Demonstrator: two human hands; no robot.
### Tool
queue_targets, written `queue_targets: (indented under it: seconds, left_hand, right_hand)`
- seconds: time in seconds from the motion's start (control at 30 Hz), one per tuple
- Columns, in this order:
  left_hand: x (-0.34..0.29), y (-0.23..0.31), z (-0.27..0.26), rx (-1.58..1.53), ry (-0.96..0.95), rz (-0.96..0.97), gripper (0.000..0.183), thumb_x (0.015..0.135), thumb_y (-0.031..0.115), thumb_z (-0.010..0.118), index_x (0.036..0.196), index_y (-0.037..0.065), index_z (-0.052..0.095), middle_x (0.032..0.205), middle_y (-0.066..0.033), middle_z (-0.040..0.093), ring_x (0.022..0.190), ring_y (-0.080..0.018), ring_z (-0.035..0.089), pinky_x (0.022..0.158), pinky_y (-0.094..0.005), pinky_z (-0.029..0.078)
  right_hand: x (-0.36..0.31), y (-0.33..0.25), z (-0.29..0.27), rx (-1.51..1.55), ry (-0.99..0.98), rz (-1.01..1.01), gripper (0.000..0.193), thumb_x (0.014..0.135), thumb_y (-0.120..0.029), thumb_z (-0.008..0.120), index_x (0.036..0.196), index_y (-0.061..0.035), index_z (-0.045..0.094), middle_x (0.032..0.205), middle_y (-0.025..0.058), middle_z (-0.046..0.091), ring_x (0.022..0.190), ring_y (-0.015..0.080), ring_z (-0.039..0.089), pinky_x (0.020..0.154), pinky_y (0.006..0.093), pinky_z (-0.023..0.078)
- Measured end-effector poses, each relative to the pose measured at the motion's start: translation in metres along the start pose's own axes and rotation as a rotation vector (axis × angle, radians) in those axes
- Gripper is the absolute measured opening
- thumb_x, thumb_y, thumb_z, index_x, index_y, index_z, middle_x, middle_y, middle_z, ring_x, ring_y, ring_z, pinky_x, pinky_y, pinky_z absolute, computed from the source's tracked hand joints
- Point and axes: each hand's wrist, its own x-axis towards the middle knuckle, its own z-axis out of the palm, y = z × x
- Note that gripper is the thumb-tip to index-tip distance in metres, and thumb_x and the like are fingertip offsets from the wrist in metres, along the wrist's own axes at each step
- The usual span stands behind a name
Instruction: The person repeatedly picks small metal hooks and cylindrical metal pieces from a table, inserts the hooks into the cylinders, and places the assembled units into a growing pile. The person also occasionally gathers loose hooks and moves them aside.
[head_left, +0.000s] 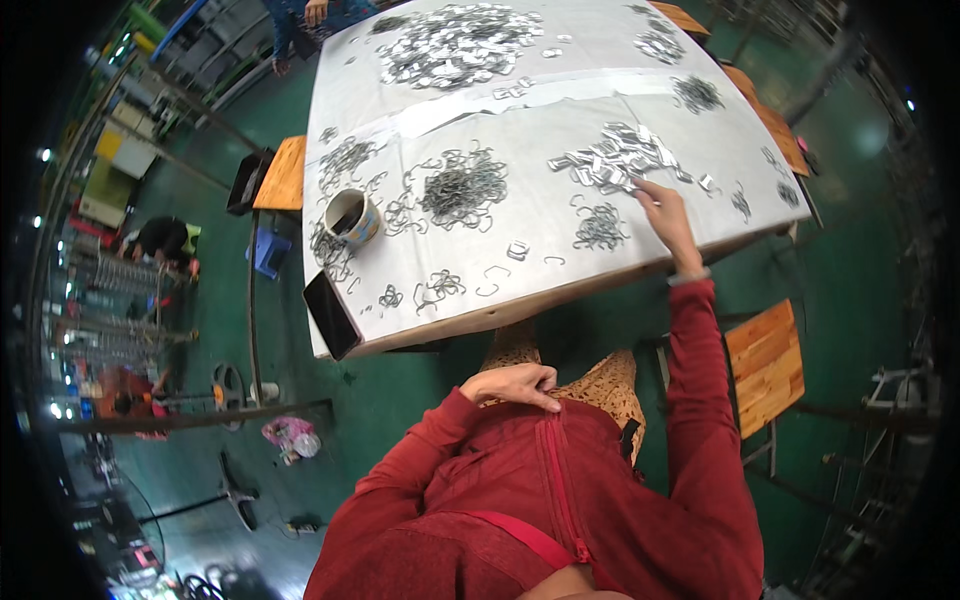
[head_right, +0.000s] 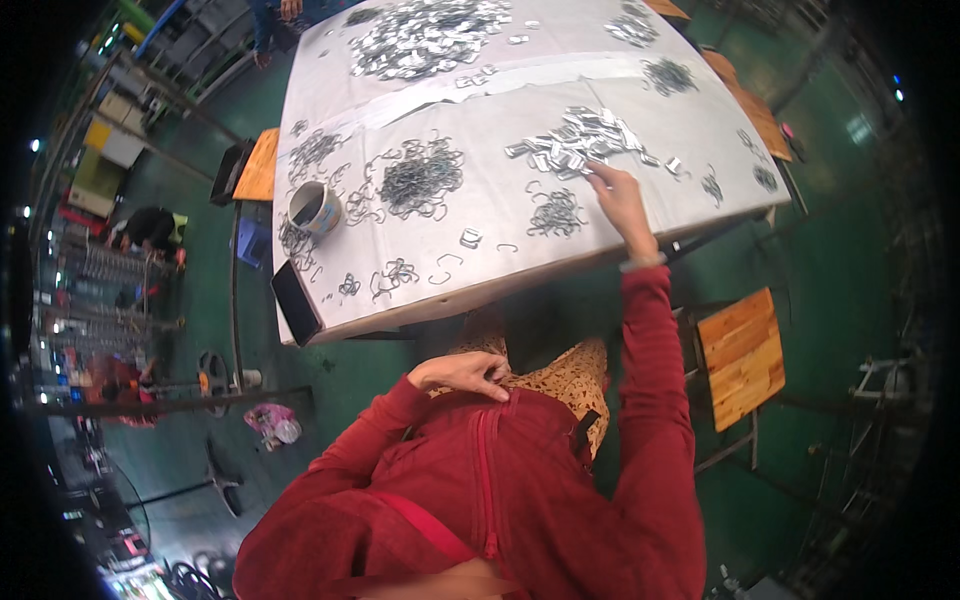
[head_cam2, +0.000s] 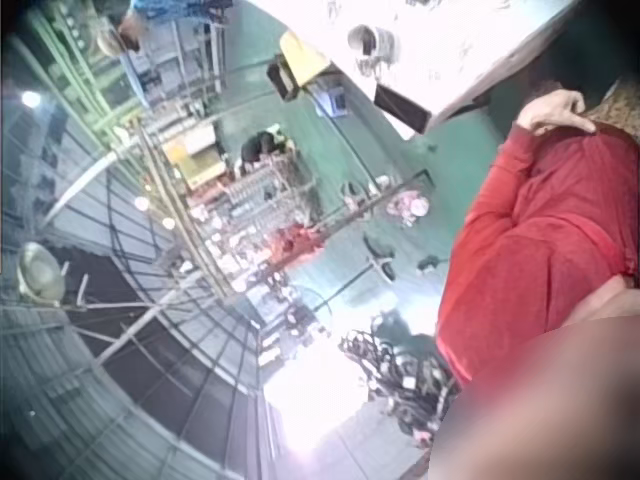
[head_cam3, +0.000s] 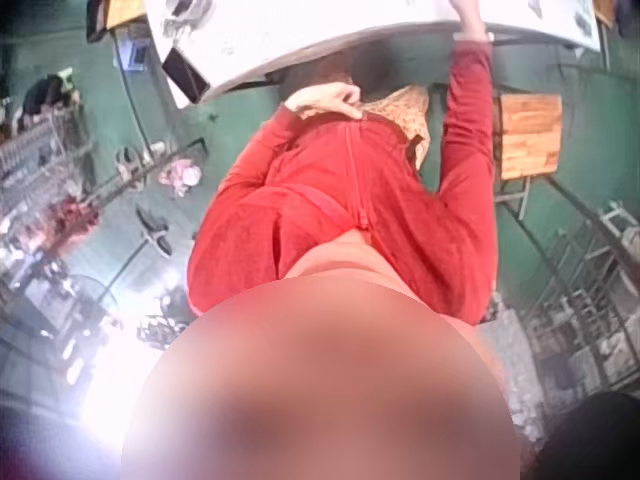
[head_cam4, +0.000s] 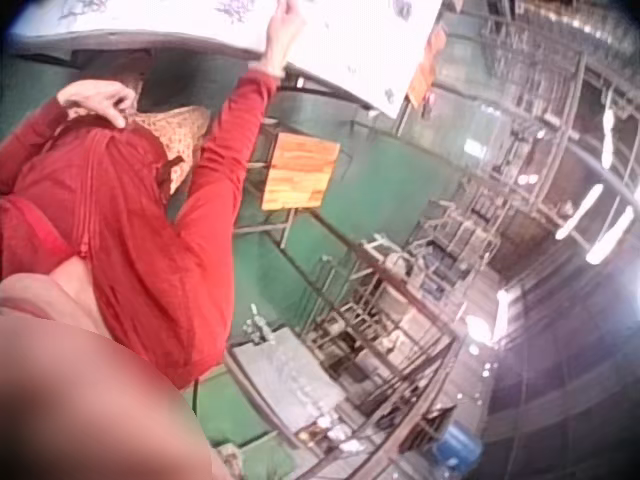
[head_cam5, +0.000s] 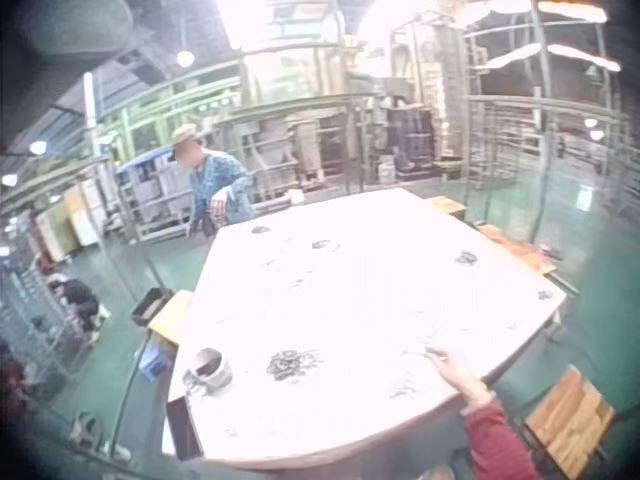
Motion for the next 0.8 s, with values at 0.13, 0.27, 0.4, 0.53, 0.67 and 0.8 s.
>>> queue_targets:
  seconds: [0.13,0.27,0.4,0.53,0.67,0.8]
  left_hand:
    - [-0.018,0.011,-0.004,-0.149,0.223,0.040,0.038,0.078,0.035,0.072,0.080,0.006,0.047,0.074,0.0003,0.046,0.070,-0.0105,0.042,0.062,-0.0278,0.038]
    - [-0.019,0.036,-0.026,-0.178,0.278,0.007,0.032,0.080,0.030,0.070,0.082,0.005,0.050,0.076,-0.0006,0.051,0.071,-0.0103,0.047,0.063,-0.0280,0.041]
    - [-0.023,0.051,-0.067,-0.072,0.363,0.106,0.024,0.082,0.024,0.068,0.083,0.004,0.054,0.077,-0.0023,0.057,0.072,-0.0101,0.052,0.064,-0.0271,0.043]
    - [-0.042,0.044,-0.140,-0.099,0.726,0.166,0.020,0.084,0.020,0.066,0.090,0.003,0.058,0.080,-0.0026,0.060,0.075,-0.0105,0.056,0.067,-0.0267,0.045]
    - [-0.055,0.034,-0.230,0.176,1.370,0.017,0.017,0.084,0.020,0.062,0.089,0.004,0.066,0.079,-0.0070,0.067,0.072,-0.0135,0.061,0.066,-0.0271,0.047]
    - [-0.030,0.008,-0.303,0.476,1.331,-0.062,0.019,0.078,0.022,0.066,0.082,0.004,0.070,0.078,-0.0132,0.068,0.072,-0.0248,0.065,0.066,-0.0339,0.050]
  right_hand:
    - [0.072,0.000,0.063,-0.213,-0.129,-0.117,0.030,0.080,-0.011,0.062,0.108,-0.0017,0.063,0.097,0.0178,0.064,0.088,0.0365,0.060,0.079,0.0391,0.047]
    - [0.106,-0.015,0.093,-0.427,-0.229,-0.343,0.041,0.071,-0.007,0.068,0.111,-0.0060,0.062,0.100,0.0135,0.058,0.093,0.0342,0.052,0.081,0.0396,0.045]
    - [0.116,-0.006,0.111,-0.508,-0.395,-0.384,0.028,0.066,-0.002,0.066,0.094,-0.0027,0.065,0.096,0.0121,0.057,0.092,0.0321,0.052,0.081,0.0398,0.046]
    - [0.121,-0.003,0.108,-0.531,-0.364,-0.343,0.014,0.064,-0.002,0.068,0.076,-0.0008,0.060,0.085,0.0120,0.057,0.091,0.0302,0.051,0.077,0.0390,0.046]
    - [0.114,-0.016,0.095,-0.338,-0.334,-0.279,0.019,0.065,-0.001,0.070,0.081,0.0002,0.061,0.076,0.0127,0.061,0.078,0.0274,0.058,0.068,0.0342,0.047]
    - [0.062,-0.069,0.063,0.274,-0.142,0.104,0.036,0.069,-0.003,0.071,0.105,-0.0038,0.065,0.068,0.0069,0.063,0.063,0.0125,0.058,0.061,0.0250,0.046]
